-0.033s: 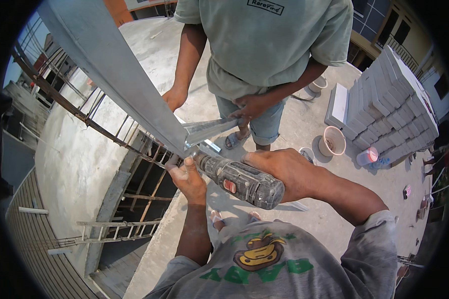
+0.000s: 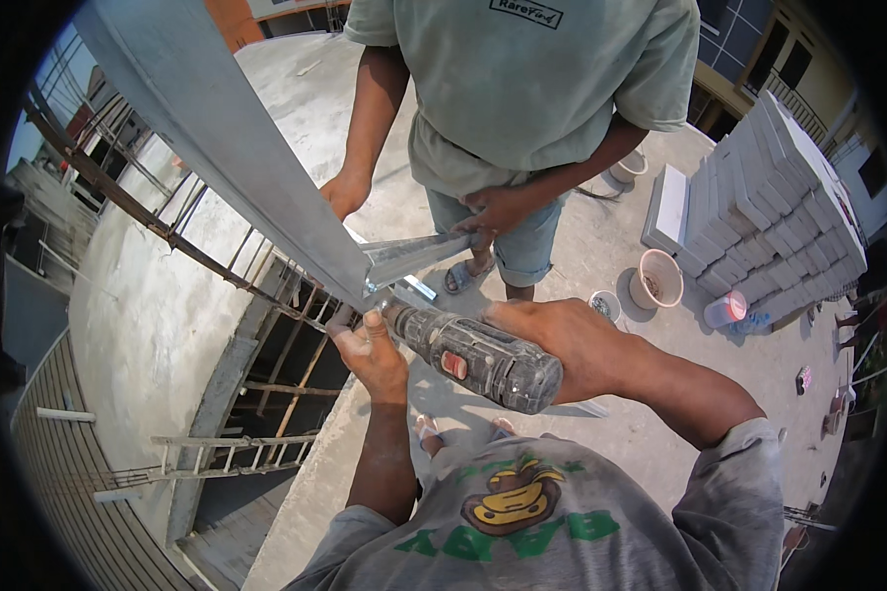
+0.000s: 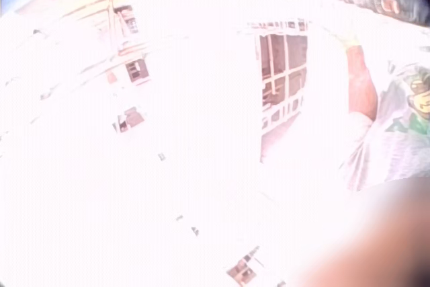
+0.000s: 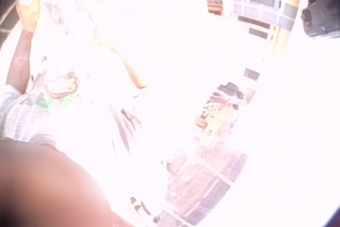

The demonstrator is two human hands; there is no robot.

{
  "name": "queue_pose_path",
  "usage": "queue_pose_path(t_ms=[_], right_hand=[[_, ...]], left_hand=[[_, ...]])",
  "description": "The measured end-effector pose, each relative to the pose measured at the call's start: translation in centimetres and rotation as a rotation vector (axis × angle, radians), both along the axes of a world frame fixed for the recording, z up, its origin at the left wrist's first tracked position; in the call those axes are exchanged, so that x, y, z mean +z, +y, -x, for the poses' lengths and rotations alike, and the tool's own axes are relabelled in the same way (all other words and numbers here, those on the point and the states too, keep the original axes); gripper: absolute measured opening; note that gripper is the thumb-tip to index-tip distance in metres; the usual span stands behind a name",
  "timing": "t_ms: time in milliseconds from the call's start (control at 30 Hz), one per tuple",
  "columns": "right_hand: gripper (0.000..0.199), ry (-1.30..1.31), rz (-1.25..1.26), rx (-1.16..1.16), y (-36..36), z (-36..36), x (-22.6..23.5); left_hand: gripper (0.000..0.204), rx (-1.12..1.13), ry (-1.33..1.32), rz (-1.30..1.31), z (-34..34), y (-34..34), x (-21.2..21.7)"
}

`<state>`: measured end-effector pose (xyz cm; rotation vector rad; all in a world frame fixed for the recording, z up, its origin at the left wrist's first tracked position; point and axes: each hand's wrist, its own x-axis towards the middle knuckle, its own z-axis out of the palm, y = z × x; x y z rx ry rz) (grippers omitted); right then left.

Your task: The person uses a cordless drill to fasten screws into a metal frame while another person holds a spirit level against it. The person repeatedly positions the drill, drives screws, and repositions the frame as needed.

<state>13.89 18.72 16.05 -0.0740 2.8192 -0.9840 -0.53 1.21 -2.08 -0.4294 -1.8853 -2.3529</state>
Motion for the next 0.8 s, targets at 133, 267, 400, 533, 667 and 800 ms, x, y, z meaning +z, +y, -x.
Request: queue_pose_path(t_ms=[133,267,400,533,667,800], right_hand=[[0.054,-0.044,0.170,-0.109,-0.5,0.1,-0.4],[0.056,-0.136,0.493,-0.300,-2.6,-0.2,-0.2],[0.046,-0.204,0.860,-0.560,-5.3,-1.5,-1.2],[0.050,-0.050,0.545,-0.432,-5.9,-2.1,-3.3],[0.063,0.168,0.020,-0.194,-5.6,-2.3,-3.9],[0.063,0.148,0.089,-0.164,-5.5,-1.9,-3.0]], left_hand=[[0.065,0.002,-0.034,-0.104,0.7,1.0,-0.4],[0.068,-0.024,-0.077,-0.169,0.6,1.0,-0.4],[0.070,-0.022,-0.136,-0.121,0.5,0.6,-0.1],[0.069,-0.046,-0.121,-0.115,0.7,0.4,0.2],[0.068,-0.078,-0.137,-0.111,0.8,0.0,0.4],[0.064,-0.110,-0.153,-0.098,0.9,-0.4,0.4]])
